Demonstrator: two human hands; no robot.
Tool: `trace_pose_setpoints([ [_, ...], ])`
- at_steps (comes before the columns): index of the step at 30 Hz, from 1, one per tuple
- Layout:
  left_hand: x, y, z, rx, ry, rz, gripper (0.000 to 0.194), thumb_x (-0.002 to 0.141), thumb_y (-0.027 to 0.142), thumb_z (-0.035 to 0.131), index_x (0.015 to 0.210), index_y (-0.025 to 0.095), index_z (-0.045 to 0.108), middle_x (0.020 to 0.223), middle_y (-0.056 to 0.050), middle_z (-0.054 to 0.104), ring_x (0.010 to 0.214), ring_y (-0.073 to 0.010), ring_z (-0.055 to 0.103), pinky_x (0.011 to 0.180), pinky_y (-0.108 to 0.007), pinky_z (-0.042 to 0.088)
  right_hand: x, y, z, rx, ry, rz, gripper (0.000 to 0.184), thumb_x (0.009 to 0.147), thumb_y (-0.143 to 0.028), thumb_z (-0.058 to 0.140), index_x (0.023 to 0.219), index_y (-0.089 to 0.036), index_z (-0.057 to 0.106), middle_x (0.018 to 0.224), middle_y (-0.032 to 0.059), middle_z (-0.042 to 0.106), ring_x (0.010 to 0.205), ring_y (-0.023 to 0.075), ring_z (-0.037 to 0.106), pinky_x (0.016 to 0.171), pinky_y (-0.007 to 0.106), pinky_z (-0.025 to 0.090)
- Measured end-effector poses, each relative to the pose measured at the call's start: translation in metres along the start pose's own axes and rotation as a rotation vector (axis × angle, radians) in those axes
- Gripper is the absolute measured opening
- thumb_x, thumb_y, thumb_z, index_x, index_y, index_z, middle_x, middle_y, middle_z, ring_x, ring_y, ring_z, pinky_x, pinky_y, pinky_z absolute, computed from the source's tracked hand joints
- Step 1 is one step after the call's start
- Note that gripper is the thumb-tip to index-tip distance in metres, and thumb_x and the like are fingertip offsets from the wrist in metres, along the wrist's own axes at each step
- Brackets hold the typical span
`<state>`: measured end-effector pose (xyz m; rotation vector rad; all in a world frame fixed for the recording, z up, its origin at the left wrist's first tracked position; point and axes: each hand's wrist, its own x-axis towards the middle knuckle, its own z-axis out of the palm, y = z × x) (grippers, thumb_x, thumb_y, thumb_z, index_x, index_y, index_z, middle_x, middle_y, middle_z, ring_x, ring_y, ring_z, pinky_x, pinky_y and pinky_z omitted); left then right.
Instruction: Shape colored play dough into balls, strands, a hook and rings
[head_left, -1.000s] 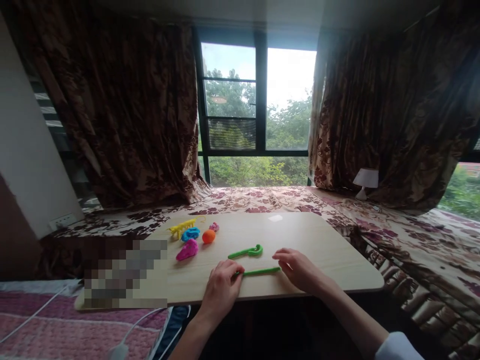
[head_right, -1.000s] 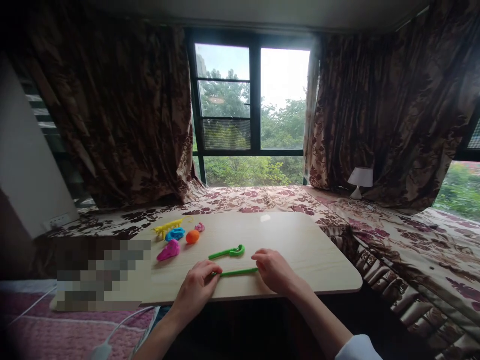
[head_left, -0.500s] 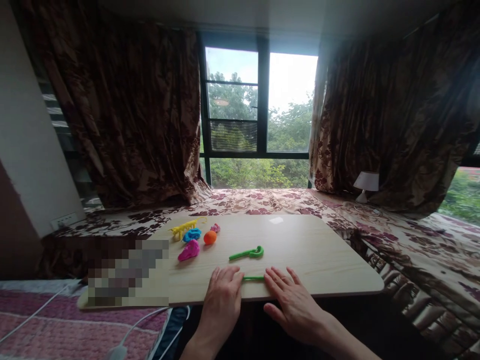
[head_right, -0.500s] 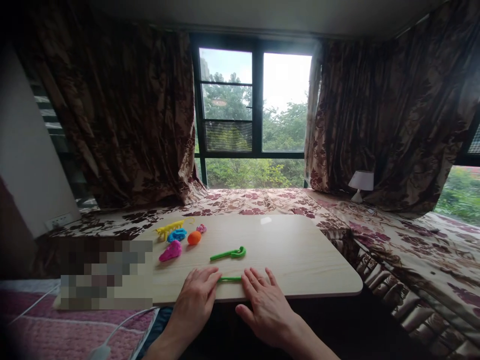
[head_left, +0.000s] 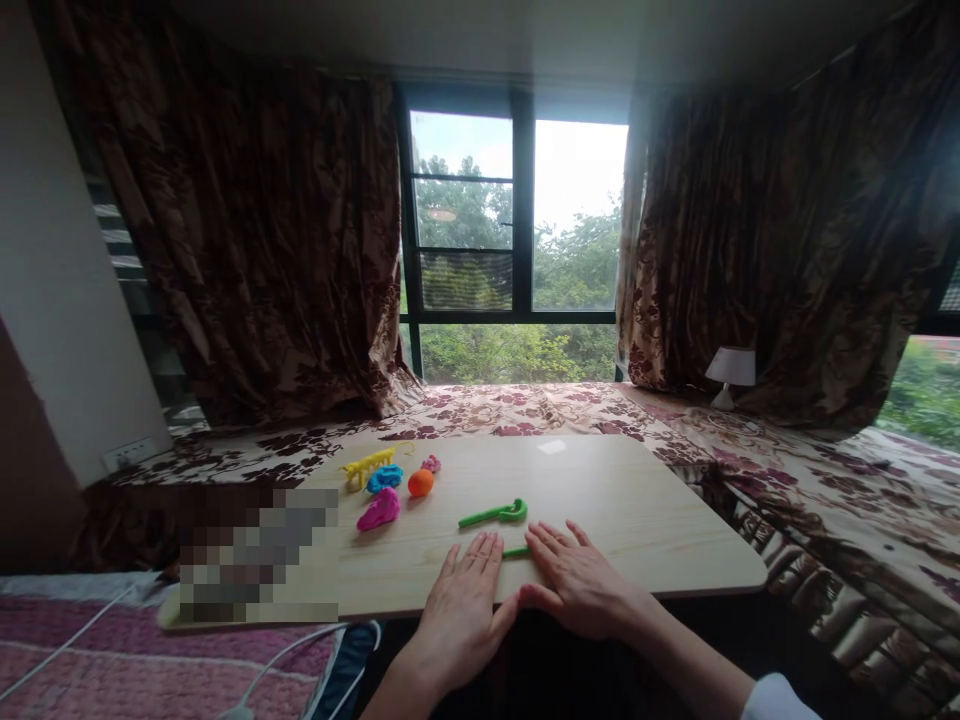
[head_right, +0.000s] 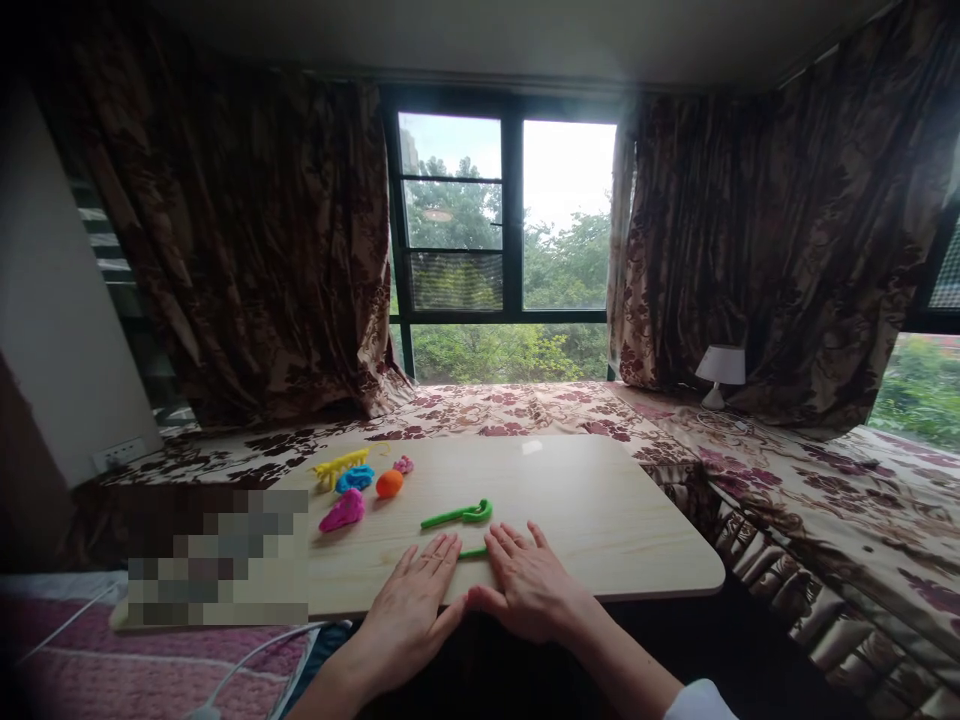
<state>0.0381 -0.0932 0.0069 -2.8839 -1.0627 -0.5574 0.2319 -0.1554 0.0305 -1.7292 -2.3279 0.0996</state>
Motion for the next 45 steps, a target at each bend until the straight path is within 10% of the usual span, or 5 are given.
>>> trace_pose_setpoints([
  [23, -0.03, 0.013, -0.007, 0.107, -0.077, -0.007, 0.062, 0.083, 0.056, 0.018, 0.136, 0.023, 0.017, 0.142, -0.003, 0.02, 0.13, -0.0185, 0.015, 0.107, -0.043, 0.009, -0.042, -0.007, 0.0, 0.014, -0.031, -0.118, 0.074, 0.08, -0.062, 0.029, 0.138, -0.018, 0.012, 0.143, 0.0074, 0.01, 0.131, 0.0218, 0.007, 0.106, 0.041, -0.002],
  [31, 0.008, 0.001, -0.006, 0.1, -0.119, -0.025, 0.067, 0.082, 0.059, 0.016, 0.135, 0.019, 0.02, 0.141, -0.006, 0.02, 0.13, -0.0205, 0.015, 0.106, -0.044, 0.013, 0.004, 0.009, -0.005, -0.006, -0.054, -0.062, 0.083, 0.076, -0.064, 0.035, 0.136, -0.01, 0.019, 0.141, 0.0139, 0.018, 0.129, 0.0258, 0.014, 0.105, 0.043, 0.005],
  [39, -0.037, 0.009, -0.011, 0.073, -0.108, 0.0, 0.063, 0.082, 0.057, 0.021, 0.136, 0.027, 0.009, 0.143, 0.0, 0.012, 0.131, -0.0174, 0.011, 0.107, -0.043, 0.006, -0.043, -0.003, -0.005, 0.052, -0.064, -0.144, 0.086, 0.074, -0.067, 0.037, 0.138, -0.017, 0.01, 0.143, 0.0093, 0.01, 0.131, 0.0239, 0.008, 0.105, 0.041, -0.002],
  [45, -0.001, -0.002, -0.009, 0.077, -0.144, -0.051, 0.067, 0.081, 0.06, 0.016, 0.135, 0.021, 0.021, 0.141, -0.005, 0.022, 0.13, -0.0202, 0.016, 0.106, -0.045, 0.01, -0.003, 0.01, -0.008, 0.003, -0.07, -0.079, 0.089, 0.072, -0.068, 0.038, 0.137, -0.011, 0.016, 0.141, 0.014, 0.018, 0.129, 0.0262, 0.014, 0.105, 0.044, 0.002],
])
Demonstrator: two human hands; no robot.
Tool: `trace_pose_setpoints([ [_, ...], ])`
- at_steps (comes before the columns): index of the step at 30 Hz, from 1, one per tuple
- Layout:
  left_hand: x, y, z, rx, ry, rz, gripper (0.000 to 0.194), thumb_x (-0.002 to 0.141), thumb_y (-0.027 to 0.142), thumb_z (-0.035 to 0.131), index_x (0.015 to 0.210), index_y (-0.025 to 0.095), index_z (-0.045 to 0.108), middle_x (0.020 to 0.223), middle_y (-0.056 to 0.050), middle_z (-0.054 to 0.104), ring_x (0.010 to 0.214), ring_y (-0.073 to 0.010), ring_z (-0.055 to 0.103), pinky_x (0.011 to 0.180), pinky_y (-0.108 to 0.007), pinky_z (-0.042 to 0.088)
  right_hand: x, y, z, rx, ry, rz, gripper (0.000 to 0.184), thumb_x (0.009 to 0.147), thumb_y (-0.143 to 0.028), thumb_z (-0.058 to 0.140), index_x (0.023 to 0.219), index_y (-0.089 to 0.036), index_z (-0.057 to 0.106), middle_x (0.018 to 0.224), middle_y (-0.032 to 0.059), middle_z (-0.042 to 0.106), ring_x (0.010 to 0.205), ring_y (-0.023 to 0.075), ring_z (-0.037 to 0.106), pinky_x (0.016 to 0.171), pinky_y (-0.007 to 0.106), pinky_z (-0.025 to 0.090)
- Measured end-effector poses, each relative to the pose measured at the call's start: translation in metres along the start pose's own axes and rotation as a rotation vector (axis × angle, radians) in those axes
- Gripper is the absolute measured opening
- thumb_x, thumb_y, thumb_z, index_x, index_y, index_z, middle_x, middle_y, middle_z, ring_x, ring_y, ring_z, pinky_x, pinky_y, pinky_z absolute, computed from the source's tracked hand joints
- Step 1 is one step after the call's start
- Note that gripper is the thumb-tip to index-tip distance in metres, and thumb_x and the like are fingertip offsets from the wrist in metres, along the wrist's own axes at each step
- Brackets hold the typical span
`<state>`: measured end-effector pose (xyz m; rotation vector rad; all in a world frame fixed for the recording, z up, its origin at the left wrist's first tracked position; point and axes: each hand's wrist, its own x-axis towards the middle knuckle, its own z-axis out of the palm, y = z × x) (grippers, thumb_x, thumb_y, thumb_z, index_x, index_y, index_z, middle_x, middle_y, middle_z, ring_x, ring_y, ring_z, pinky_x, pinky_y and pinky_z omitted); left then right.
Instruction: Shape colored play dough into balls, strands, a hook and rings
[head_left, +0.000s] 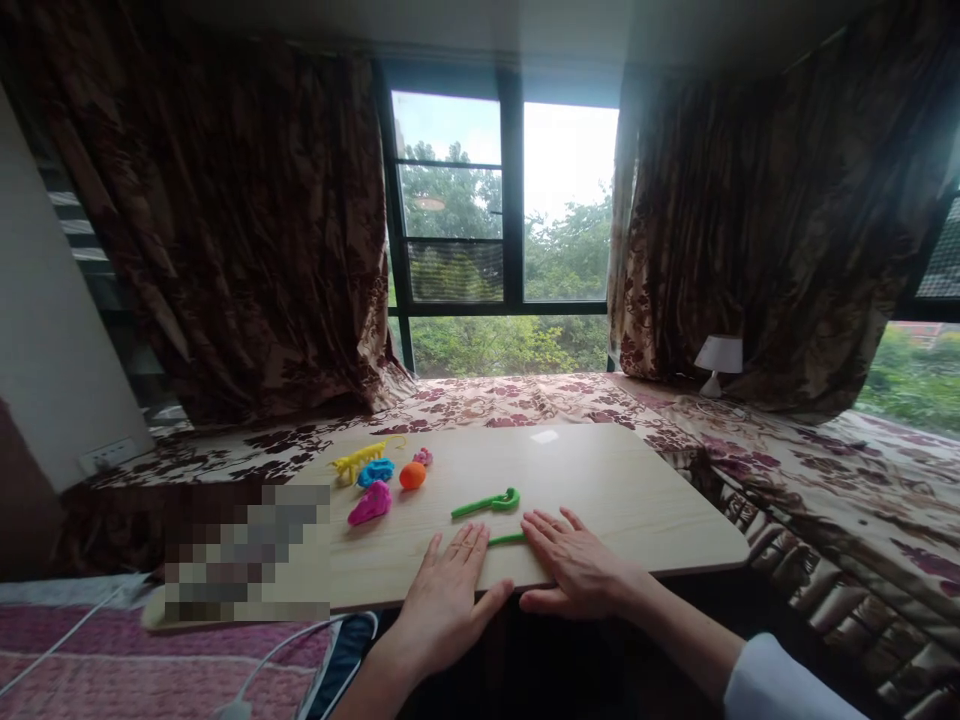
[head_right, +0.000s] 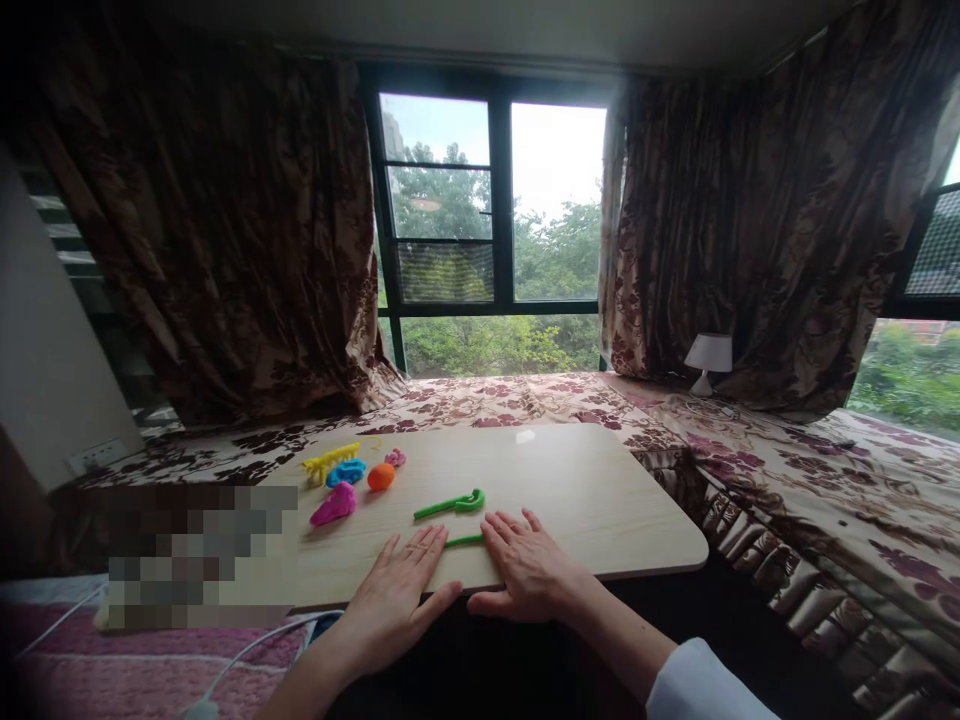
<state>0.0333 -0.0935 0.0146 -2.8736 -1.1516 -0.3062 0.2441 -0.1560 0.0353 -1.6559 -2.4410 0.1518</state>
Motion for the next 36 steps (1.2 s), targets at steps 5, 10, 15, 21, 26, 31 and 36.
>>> trace_pose_setpoints([
  [5, 0.001, -0.004, 0.001, 0.001, 0.017, 0.008, 0.067, 0.081, 0.061, 0.018, 0.135, 0.022, 0.02, 0.141, -0.005, 0.02, 0.13, -0.0208, 0.016, 0.106, -0.045, 0.009, -0.002, -0.001, -0.001, 0.0, -0.005, -0.018, 0.095, 0.068, -0.072, 0.038, 0.137, -0.01, 0.016, 0.142, 0.0145, 0.016, 0.129, 0.027, 0.013, 0.105, 0.043, 0.002],
  [10, -0.037, 0.001, 0.002, 0.003, 0.044, 0.053, 0.063, 0.082, 0.057, 0.023, 0.136, 0.026, 0.012, 0.143, -0.002, 0.015, 0.13, -0.0195, 0.014, 0.106, -0.043, 0.005, -0.045, -0.017, 0.004, 0.042, 0.002, -0.07, 0.09, 0.071, -0.07, 0.036, 0.138, -0.017, 0.009, 0.144, 0.0096, 0.007, 0.131, 0.0236, 0.005, 0.105, 0.041, -0.002],
  [15, -0.012, -0.001, 0.0, 0.015, 0.016, 0.005, 0.062, 0.083, 0.057, 0.018, 0.135, 0.023, 0.02, 0.141, -0.004, 0.022, 0.13, -0.02, 0.017, 0.105, -0.044, 0.009, -0.02, -0.006, 0.001, 0.009, -0.004, -0.018, 0.089, 0.072, -0.069, 0.036, 0.138, -0.013, 0.013, 0.142, 0.0125, 0.015, 0.13, 0.0254, 0.012, 0.105, 0.042, 0.001],
  [21, 0.005, -0.005, 0.002, 0.024, 0.04, -0.034, 0.063, 0.083, 0.057, 0.016, 0.134, 0.021, 0.024, 0.141, -0.005, 0.024, 0.13, -0.0208, 0.018, 0.105, -0.045, 0.01, 0.003, 0.006, 0.0, -0.025, -0.006, 0.002, 0.093, 0.069, -0.07, 0.038, 0.137, -0.011, 0.017, 0.141, 0.0148, 0.017, 0.129, 0.0273, 0.014, 0.105, 0.044, 0.003],
  [26, -0.035, 0.0, 0.001, 0.034, 0.081, 0.02, 0.06, 0.083, 0.055, 0.024, 0.135, 0.028, 0.015, 0.142, 0.001, 0.019, 0.13, -0.0193, 0.017, 0.106, -0.042, 0.006, -0.037, -0.009, 0.004, 0.014, 0.003, -0.047, 0.09, 0.071, -0.069, 0.038, 0.138, -0.016, 0.01, 0.143, 0.0101, 0.011, 0.131, 0.0246, 0.007, 0.105, 0.041, -0.003],
  [31, -0.029, 0.001, -0.003, 0.042, 0.103, 0.004, 0.062, 0.082, 0.056, 0.025, 0.135, 0.024, 0.019, 0.141, -0.002, 0.024, 0.129, -0.0203, 0.019, 0.106, -0.043, 0.008, -0.031, -0.013, -0.004, 0.006, 0.03, -0.026, 0.09, 0.071, -0.068, 0.04, 0.138, -0.013, 0.014, 0.142, 0.0118, 0.019, 0.13, 0.0245, 0.012, 0.105, 0.041, -0.002],
  [36, -0.005, 0.013, -0.004, 0.031, 0.122, 0.066, 0.062, 0.083, 0.056, 0.023, 0.135, 0.023, 0.021, 0.141, -0.004, 0.025, 0.129, -0.0205, 0.019, 0.106, -0.044, 0.009, -0.005, -0.013, -0.007, -0.025, 0.065, -0.063, 0.086, 0.072, -0.065, 0.04, 0.136, -0.012, 0.021, 0.14, 0.0128, 0.023, 0.129, 0.0246, 0.016, 0.105, 0.04, -0.001],
])
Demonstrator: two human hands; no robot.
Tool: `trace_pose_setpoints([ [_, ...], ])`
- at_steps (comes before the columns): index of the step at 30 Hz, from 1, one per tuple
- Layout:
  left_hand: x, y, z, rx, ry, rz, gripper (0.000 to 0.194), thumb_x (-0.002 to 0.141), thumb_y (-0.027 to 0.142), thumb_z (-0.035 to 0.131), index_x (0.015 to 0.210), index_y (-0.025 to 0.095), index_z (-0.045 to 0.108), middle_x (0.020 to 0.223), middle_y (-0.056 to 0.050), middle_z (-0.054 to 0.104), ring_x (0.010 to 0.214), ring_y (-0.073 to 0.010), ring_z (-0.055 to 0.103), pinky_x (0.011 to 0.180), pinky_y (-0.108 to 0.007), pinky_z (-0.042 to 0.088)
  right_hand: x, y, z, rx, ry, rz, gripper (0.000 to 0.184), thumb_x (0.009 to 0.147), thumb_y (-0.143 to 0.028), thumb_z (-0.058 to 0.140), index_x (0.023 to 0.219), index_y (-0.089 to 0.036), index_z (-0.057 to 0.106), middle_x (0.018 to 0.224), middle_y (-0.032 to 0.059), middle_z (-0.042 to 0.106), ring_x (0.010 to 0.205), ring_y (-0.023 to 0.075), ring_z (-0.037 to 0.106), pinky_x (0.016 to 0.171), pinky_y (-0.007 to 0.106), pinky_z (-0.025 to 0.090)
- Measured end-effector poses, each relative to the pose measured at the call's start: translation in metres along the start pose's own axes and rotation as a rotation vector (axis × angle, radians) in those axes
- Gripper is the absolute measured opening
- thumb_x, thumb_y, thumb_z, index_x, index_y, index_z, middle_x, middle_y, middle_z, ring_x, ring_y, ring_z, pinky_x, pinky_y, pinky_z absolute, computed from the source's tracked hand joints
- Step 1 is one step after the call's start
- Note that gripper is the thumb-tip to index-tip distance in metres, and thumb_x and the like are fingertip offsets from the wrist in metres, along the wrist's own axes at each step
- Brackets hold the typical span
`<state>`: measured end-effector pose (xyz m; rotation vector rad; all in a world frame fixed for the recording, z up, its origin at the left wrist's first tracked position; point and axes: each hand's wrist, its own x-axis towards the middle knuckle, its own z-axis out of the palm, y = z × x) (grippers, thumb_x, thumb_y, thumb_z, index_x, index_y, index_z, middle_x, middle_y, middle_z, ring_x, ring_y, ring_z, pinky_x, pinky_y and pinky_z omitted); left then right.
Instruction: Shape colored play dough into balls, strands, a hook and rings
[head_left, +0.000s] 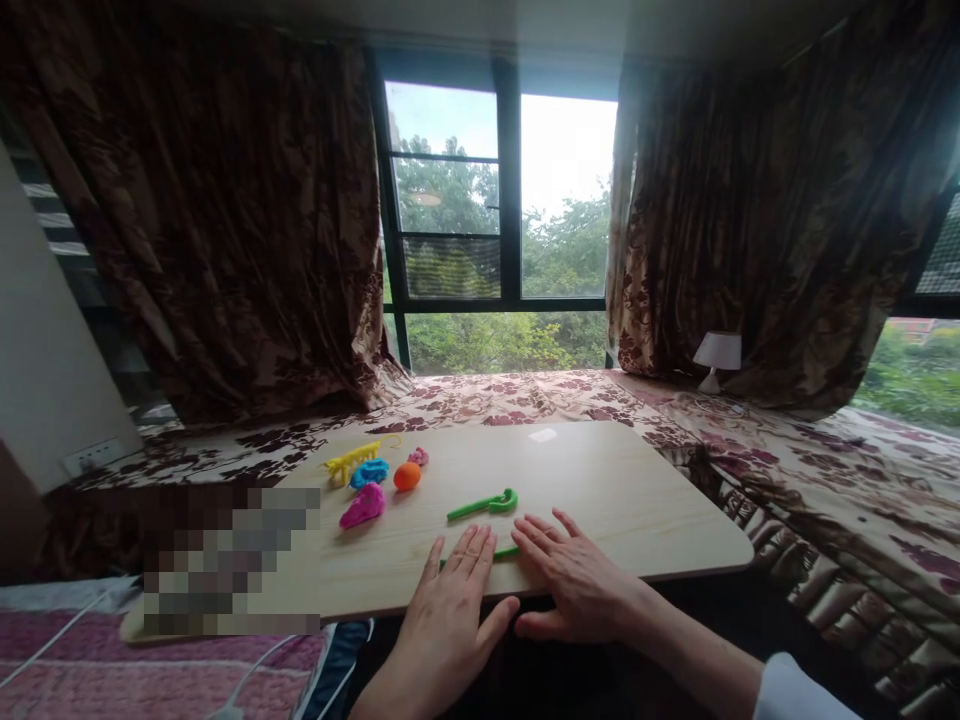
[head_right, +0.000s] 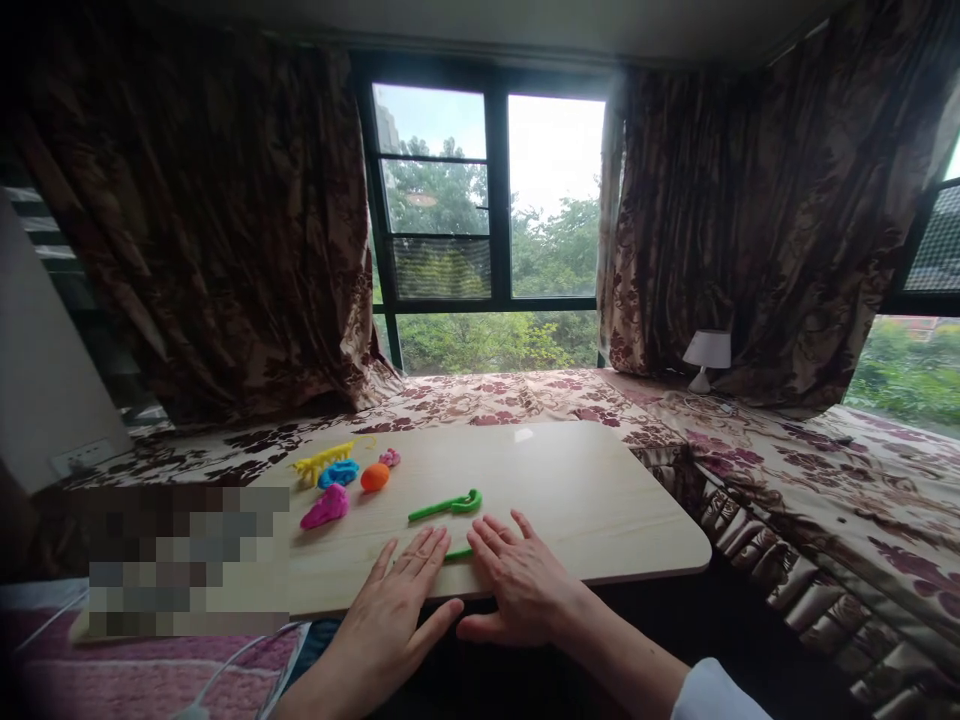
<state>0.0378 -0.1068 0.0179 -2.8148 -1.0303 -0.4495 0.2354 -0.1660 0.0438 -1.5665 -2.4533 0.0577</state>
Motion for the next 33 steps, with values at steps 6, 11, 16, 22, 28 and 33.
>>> trace_pose_setpoints([
  [6, -0.011, 0.017, 0.003, -0.035, -0.05, 0.011, 0.06, 0.083, 0.055, 0.023, 0.134, 0.023, 0.023, 0.14, -0.005, 0.026, 0.129, -0.021, 0.021, 0.106, -0.044, 0.007, -0.016, -0.007, 0.009, 0.03, -0.046, -0.037, 0.088, 0.071, -0.064, 0.043, 0.138, -0.015, 0.014, 0.142, 0.0117, 0.018, 0.129, 0.0251, 0.015, 0.105, 0.041, -0.002],
  [11, 0.001, 0.013, 0.007, -0.026, -0.081, -0.019, 0.061, 0.083, 0.056, 0.02, 0.134, 0.023, 0.023, 0.141, -0.005, 0.025, 0.129, -0.0217, 0.018, 0.105, -0.046, 0.009, -0.009, -0.002, 0.01, 0.015, -0.04, -0.016, 0.088, 0.071, -0.066, 0.041, 0.138, -0.016, 0.014, 0.141, 0.0116, 0.021, 0.129, 0.0254, 0.017, 0.104, 0.042, -0.001],
  [16, 0.014, 0.002, 0.006, -0.018, -0.1, -0.01, 0.061, 0.083, 0.057, 0.019, 0.134, 0.024, 0.023, 0.141, -0.004, 0.023, 0.129, -0.0207, 0.019, 0.104, -0.045, 0.012, 0.007, 0.008, 0.006, -0.013, -0.013, 0.022, 0.086, 0.071, -0.067, 0.038, 0.136, -0.012, 0.023, 0.14, 0.0137, 0.024, 0.128, 0.0269, 0.02, 0.104, 0.043, 0.002],
  [22, -0.021, 0.008, 0.001, -0.025, -0.064, 0.045, 0.06, 0.084, 0.054, 0.023, 0.136, 0.027, 0.012, 0.142, -0.001, 0.019, 0.13, -0.0184, 0.018, 0.106, -0.04, 0.01, -0.03, -0.006, 0.004, 0.068, -0.088, -0.045, 0.089, 0.071, -0.068, 0.039, 0.138, -0.018, 0.01, 0.143, 0.0099, 0.012, 0.13, 0.0245, 0.011, 0.105, 0.042, -0.002],
  [28, 0.003, -0.001, 0.006, -0.035, -0.098, -0.014, 0.06, 0.084, 0.054, 0.019, 0.135, 0.023, 0.021, 0.141, -0.003, 0.023, 0.129, -0.0198, 0.018, 0.105, -0.042, 0.013, -0.012, 0.006, 0.005, 0.021, -0.065, 0.02, 0.089, 0.071, -0.067, 0.04, 0.138, -0.015, 0.015, 0.141, 0.0126, 0.019, 0.129, 0.0269, 0.015, 0.104, 0.044, 0.001],
  [33, 0.005, -0.025, 0.013, 0.002, -0.043, -0.059, 0.061, 0.084, 0.055, 0.02, 0.136, 0.022, 0.017, 0.142, -0.002, 0.019, 0.13, -0.0182, 0.016, 0.106, -0.039, 0.014, 0.007, 0.021, 0.005, -0.001, -0.057, 0.01, 0.092, 0.068, -0.068, 0.043, 0.137, -0.013, 0.018, 0.141, 0.013, 0.019, 0.129, 0.0271, 0.016, 0.105, 0.042, 0.005],
])
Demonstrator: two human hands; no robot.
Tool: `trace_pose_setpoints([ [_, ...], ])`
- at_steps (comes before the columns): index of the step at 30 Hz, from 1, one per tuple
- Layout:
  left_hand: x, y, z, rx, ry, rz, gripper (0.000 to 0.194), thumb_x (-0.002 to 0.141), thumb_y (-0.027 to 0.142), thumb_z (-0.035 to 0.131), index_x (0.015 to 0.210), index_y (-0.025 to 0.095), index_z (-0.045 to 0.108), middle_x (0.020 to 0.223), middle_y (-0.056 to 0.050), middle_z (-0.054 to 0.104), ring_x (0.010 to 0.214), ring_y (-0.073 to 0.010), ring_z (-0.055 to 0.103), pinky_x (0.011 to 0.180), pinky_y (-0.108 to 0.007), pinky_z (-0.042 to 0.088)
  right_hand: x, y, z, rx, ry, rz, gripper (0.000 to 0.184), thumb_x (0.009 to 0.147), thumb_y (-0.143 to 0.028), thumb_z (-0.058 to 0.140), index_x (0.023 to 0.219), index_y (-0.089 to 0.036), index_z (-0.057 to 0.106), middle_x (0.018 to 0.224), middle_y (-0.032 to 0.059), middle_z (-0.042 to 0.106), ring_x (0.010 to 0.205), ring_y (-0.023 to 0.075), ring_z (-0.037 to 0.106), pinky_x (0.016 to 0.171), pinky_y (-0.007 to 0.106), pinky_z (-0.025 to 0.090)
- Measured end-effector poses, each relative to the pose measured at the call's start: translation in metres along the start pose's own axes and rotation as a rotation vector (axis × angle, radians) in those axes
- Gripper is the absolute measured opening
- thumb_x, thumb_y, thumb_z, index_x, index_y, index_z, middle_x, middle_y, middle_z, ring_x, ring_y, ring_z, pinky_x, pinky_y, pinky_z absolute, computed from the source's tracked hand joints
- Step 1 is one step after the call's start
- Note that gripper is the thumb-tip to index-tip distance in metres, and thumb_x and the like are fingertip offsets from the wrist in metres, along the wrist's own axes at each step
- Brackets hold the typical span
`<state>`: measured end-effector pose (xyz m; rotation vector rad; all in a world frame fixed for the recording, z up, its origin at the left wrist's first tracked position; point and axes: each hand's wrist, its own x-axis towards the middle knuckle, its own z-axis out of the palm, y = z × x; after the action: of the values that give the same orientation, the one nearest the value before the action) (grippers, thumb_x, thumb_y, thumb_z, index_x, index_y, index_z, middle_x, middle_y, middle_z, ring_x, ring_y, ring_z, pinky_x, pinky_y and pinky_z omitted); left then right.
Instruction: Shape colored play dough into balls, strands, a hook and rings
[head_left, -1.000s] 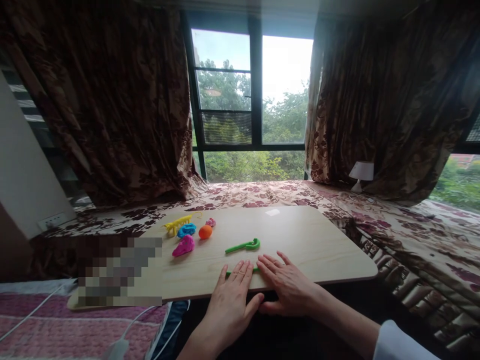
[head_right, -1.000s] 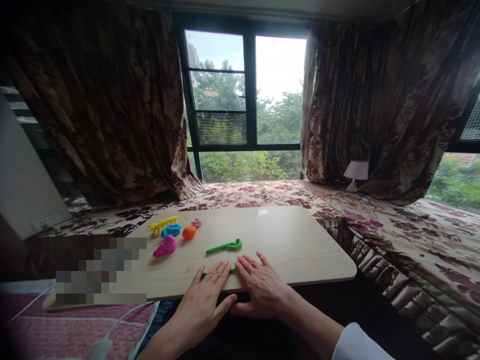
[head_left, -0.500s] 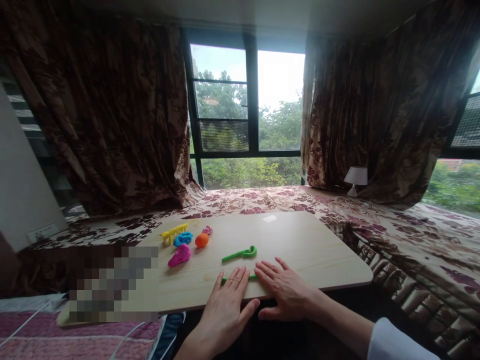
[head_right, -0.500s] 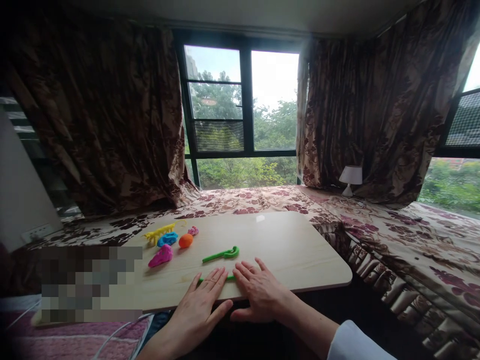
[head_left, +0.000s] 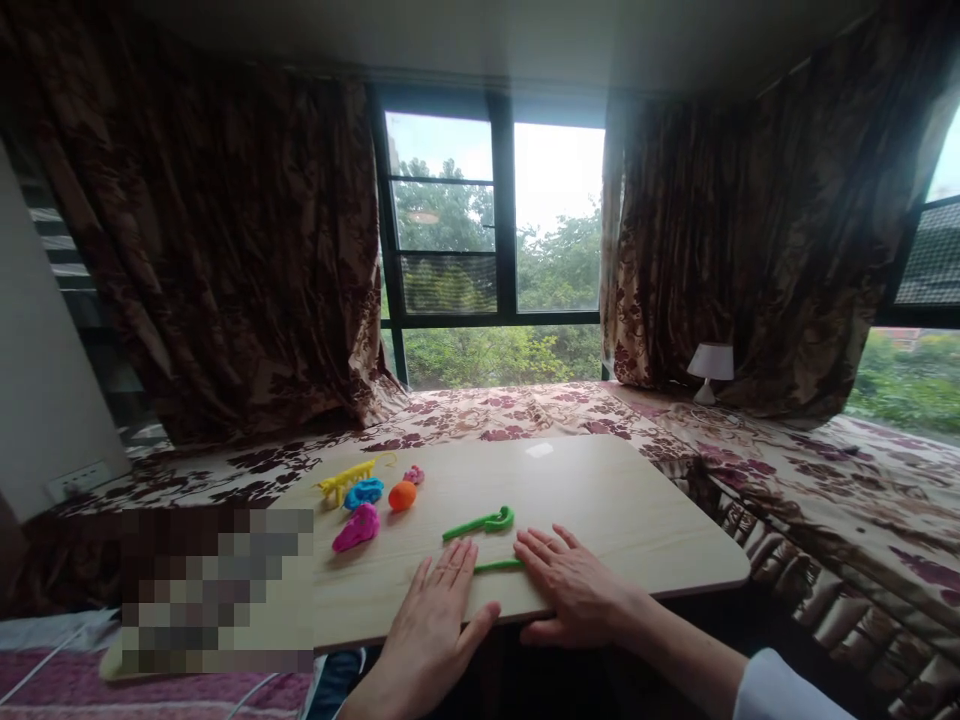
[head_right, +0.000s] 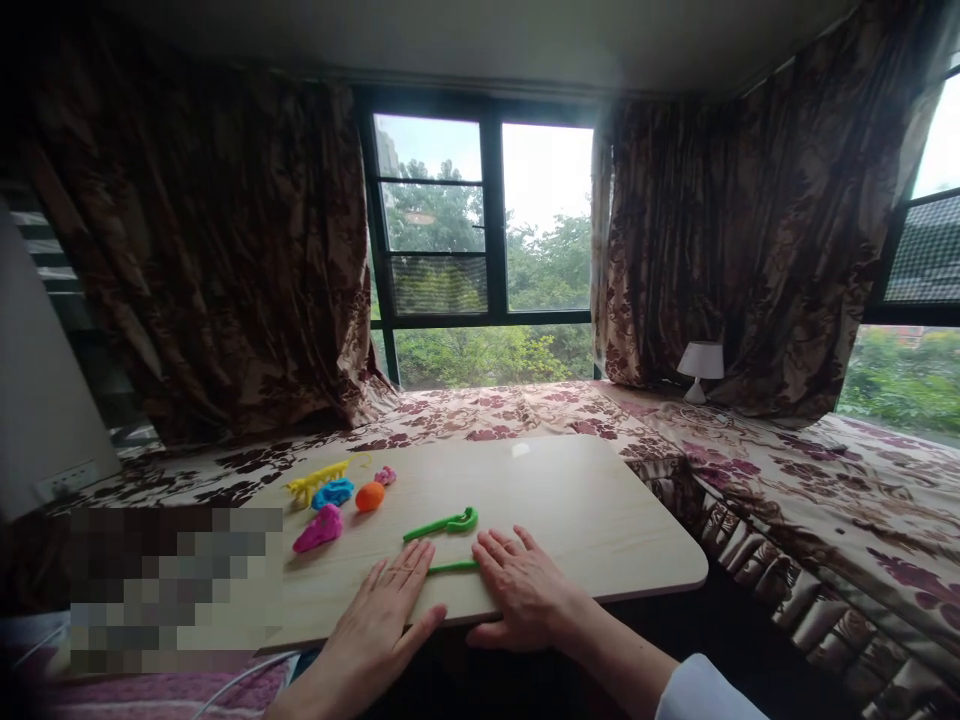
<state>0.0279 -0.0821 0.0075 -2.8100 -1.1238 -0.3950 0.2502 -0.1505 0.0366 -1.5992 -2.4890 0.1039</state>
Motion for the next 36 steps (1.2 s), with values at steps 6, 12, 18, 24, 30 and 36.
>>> trace_pose_setpoints([
  [6, -0.027, -0.009, 0.0, 0.058, 0.07, -0.054, 0.062, 0.084, 0.054, 0.024, 0.136, 0.023, 0.014, 0.142, 0.0, 0.019, 0.13, -0.019, 0.017, 0.107, -0.04, 0.011, -0.011, -0.001, 0.003, -0.005, 0.055, 0.088, 0.093, 0.07, -0.069, 0.039, 0.137, -0.01, 0.015, 0.142, 0.0139, 0.015, 0.13, 0.0266, 0.011, 0.105, 0.042, 0.001],
  [12, -0.036, -0.01, -0.004, 0.081, 0.065, -0.006, 0.057, 0.085, 0.052, 0.025, 0.135, 0.026, 0.018, 0.14, 0.0, 0.025, 0.128, -0.0188, 0.022, 0.106, -0.04, 0.012, -0.038, -0.009, 0.007, 0.022, 0.024, 0.078, 0.09, 0.07, -0.07, 0.038, 0.138, -0.015, 0.014, 0.143, 0.0113, 0.013, 0.13, 0.0257, 0.011, 0.105, 0.042, -0.001],
  [18, -0.031, -0.013, 0.001, 0.076, 0.066, -0.019, 0.058, 0.084, 0.053, 0.023, 0.135, 0.024, 0.019, 0.14, -0.002, 0.025, 0.128, -0.0201, 0.022, 0.105, -0.043, 0.012, -0.038, -0.009, 0.006, 0.022, 0.015, 0.086, 0.089, 0.071, -0.069, 0.037, 0.138, -0.015, 0.012, 0.143, 0.0106, 0.012, 0.13, 0.0252, 0.01, 0.105, 0.042, -0.001],
  [24, -0.02, -0.014, 0.001, 0.075, 0.056, -0.035, 0.06, 0.084, 0.054, 0.022, 0.135, 0.021, 0.022, 0.14, -0.004, 0.026, 0.128, -0.0198, 0.022, 0.105, -0.042, 0.013, -0.019, 0.0, 0.005, -0.014, 0.017, 0.116, 0.091, 0.07, -0.069, 0.04, 0.137, -0.012, 0.016, 0.142, 0.0137, 0.015, 0.129, 0.027, 0.013, 0.105, 0.044, 0.001],
  [30, -0.053, -0.009, -0.004, 0.083, 0.068, -0.01, 0.06, 0.083, 0.054, 0.027, 0.135, 0.026, 0.017, 0.141, 0.0, 0.023, 0.128, -0.0193, 0.022, 0.106, -0.04, 0.011, -0.056, -0.012, 0.013, 0.0, 0.022, 0.057, 0.09, 0.072, -0.067, 0.039, 0.138, -0.017, 0.005, 0.144, 0.0093, 0.006, 0.131, 0.0234, 0.005, 0.105, 0.042, -0.003],
  [36, -0.024, -0.013, 0.0, 0.059, 0.039, -0.065, 0.061, 0.083, 0.055, 0.022, 0.134, 0.021, 0.023, 0.14, -0.004, 0.027, 0.129, -0.0206, 0.021, 0.105, -0.042, 0.012, -0.034, -0.004, 0.008, 0.0, 0.027, 0.124, 0.092, 0.07, -0.071, 0.036, 0.138, -0.013, 0.014, 0.142, 0.0132, 0.014, 0.13, 0.0257, 0.011, 0.105, 0.044, 0.0],
])
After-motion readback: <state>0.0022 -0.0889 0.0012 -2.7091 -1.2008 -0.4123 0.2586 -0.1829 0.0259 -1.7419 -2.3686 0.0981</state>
